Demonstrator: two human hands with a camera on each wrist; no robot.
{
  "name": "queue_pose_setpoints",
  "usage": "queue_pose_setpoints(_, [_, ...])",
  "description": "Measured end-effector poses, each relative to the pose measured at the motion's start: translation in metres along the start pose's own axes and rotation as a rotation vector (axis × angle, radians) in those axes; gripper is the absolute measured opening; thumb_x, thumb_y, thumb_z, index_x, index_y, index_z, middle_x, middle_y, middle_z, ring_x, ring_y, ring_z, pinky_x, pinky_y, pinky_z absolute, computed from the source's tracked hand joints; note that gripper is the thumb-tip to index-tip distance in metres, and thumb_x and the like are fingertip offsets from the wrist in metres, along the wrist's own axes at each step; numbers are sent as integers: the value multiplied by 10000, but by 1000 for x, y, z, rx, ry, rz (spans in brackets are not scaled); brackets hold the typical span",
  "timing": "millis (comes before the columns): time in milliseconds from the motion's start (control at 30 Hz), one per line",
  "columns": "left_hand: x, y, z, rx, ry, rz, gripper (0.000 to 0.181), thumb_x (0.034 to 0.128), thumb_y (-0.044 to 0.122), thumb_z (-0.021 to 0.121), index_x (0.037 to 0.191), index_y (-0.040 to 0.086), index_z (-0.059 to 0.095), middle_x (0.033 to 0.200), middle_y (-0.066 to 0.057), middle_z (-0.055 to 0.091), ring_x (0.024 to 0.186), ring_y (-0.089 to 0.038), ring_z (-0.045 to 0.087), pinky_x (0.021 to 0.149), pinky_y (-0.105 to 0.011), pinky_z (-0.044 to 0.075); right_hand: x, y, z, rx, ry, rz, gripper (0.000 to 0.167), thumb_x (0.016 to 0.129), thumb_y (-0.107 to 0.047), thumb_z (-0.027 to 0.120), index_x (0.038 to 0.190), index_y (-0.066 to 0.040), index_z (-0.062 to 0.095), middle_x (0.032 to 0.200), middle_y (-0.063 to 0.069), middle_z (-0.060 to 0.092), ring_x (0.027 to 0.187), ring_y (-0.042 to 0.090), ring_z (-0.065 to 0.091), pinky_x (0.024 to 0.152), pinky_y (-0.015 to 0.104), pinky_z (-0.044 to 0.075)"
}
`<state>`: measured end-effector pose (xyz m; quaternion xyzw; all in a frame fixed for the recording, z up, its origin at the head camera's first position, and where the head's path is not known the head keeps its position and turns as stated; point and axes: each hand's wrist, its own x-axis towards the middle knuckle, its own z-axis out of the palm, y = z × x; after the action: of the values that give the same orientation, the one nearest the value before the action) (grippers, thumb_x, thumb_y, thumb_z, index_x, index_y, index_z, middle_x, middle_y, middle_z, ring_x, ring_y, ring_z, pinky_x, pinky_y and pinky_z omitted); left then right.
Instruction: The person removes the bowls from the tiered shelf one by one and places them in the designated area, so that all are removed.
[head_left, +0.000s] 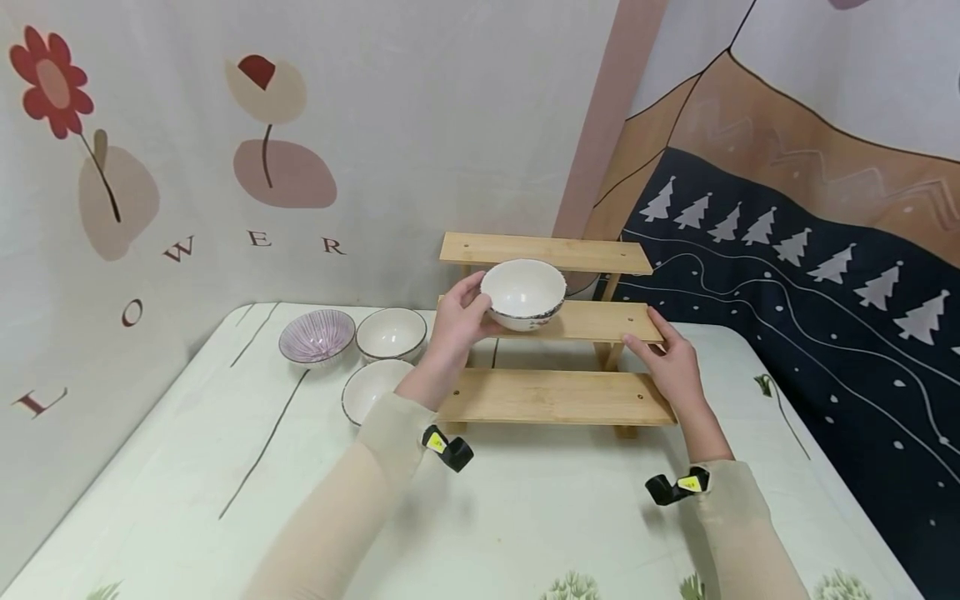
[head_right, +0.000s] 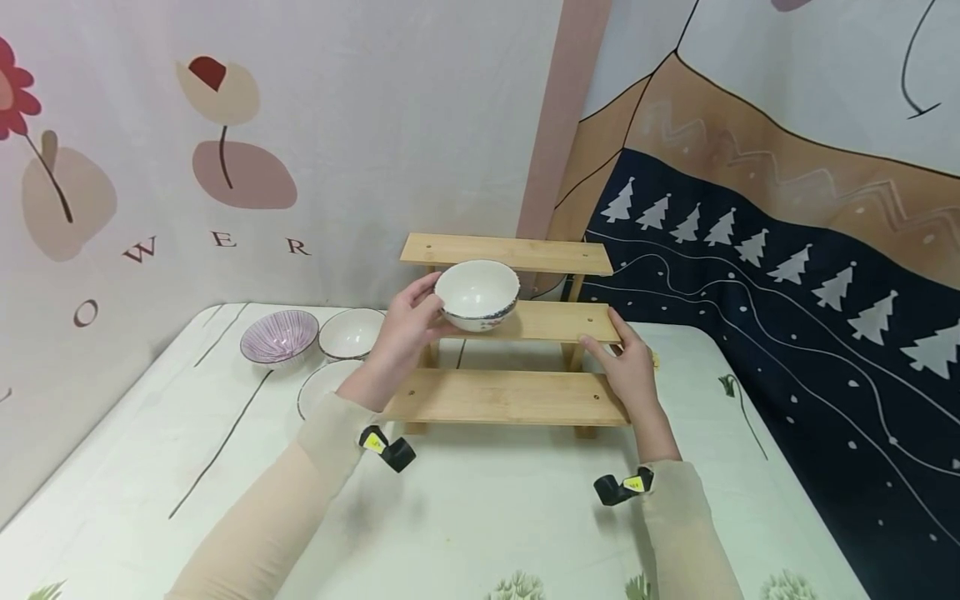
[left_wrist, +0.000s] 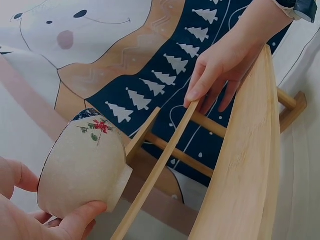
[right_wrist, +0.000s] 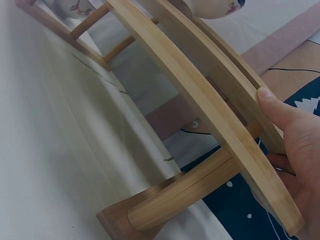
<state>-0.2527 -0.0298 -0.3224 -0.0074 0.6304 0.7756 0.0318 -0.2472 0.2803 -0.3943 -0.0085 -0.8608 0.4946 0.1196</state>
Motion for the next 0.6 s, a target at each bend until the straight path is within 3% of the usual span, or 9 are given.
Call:
queue_pose_setpoints(367, [-5, 4, -19, -26, 10, 33, 587, 949, 24, 442, 1528, 77, 365, 1582, -107, 399, 1348, -258, 507, 1012, -460, 559, 0, 0, 0, -12, -2, 0, 787, 954, -381, 664, 1577, -105, 270, 1638, 126, 273, 1491, 339, 317, 1186, 476, 368])
queue_pose_setpoints(600, [-9, 8, -35, -22, 22, 31, 591, 951, 26, 431, 1534, 86, 358, 1581, -97, 404, 1330, -255, 520, 763, -217, 614, 0, -1, 0, -5, -7, 0, 794, 954, -390, 662, 1581, -119, 258, 1640, 128, 268, 1495, 342, 308, 1185, 477, 367])
